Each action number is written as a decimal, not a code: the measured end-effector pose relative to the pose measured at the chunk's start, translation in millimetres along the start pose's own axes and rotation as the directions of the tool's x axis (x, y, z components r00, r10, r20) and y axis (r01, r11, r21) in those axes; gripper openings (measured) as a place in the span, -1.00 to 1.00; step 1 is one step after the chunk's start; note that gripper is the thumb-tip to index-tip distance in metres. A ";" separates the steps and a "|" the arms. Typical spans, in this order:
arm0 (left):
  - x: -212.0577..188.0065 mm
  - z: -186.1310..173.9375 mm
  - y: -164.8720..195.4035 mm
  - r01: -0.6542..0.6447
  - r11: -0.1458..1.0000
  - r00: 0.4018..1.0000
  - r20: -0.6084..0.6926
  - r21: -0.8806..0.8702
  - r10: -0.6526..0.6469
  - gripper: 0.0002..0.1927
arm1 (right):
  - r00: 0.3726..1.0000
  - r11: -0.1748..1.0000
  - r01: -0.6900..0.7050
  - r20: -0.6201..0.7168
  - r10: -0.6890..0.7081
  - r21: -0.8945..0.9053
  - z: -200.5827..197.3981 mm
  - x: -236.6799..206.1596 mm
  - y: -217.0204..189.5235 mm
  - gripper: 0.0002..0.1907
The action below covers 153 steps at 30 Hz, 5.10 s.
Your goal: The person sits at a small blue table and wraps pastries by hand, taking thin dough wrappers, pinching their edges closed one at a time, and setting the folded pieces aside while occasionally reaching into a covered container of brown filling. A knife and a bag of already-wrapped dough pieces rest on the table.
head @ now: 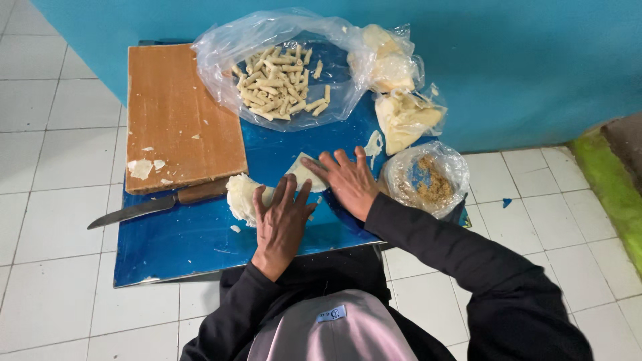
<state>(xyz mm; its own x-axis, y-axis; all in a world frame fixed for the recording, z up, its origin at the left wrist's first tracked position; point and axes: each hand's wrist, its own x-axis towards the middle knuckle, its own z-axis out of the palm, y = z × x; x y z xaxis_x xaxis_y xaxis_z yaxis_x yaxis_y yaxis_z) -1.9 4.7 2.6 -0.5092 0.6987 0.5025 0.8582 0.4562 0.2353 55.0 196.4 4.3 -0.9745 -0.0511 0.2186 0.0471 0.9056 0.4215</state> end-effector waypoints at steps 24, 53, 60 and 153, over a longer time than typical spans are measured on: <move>28.1 7.8 -11.0 0.032 0.999 0.996 -0.079 -0.008 -0.033 -0.84 | 0.921 0.858 -0.377 0.242 0.305 0.349 8.5 -126.6 106.9 -0.89; 21.2 26.4 -13.3 0.211 0.920 0.965 -0.081 -0.330 -0.250 -0.66 | 0.954 0.727 -0.030 -0.198 0.226 0.686 -0.7 -22.8 -13.7 -0.44; 29.4 30.5 -10.2 0.156 0.854 0.962 -0.122 -0.496 -0.246 -0.66 | 0.987 0.783 -0.057 -0.084 0.138 0.620 -9.4 -34.8 -13.2 -0.25; 63.4 16.5 -42.5 0.006 0.779 0.990 0.115 -0.627 0.085 -0.94 | 0.978 0.522 -0.070 -0.044 0.202 0.850 15.8 16.4 15.8 -0.86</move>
<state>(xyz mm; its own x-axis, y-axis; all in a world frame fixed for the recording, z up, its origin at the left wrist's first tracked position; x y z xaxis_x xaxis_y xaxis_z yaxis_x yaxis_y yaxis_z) -71.7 38.7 10.8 -0.4384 0.7935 0.4220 0.7067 0.0142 0.7074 36.3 216.6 0.6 -0.9342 0.1146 0.3379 -0.0940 0.8345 -0.5430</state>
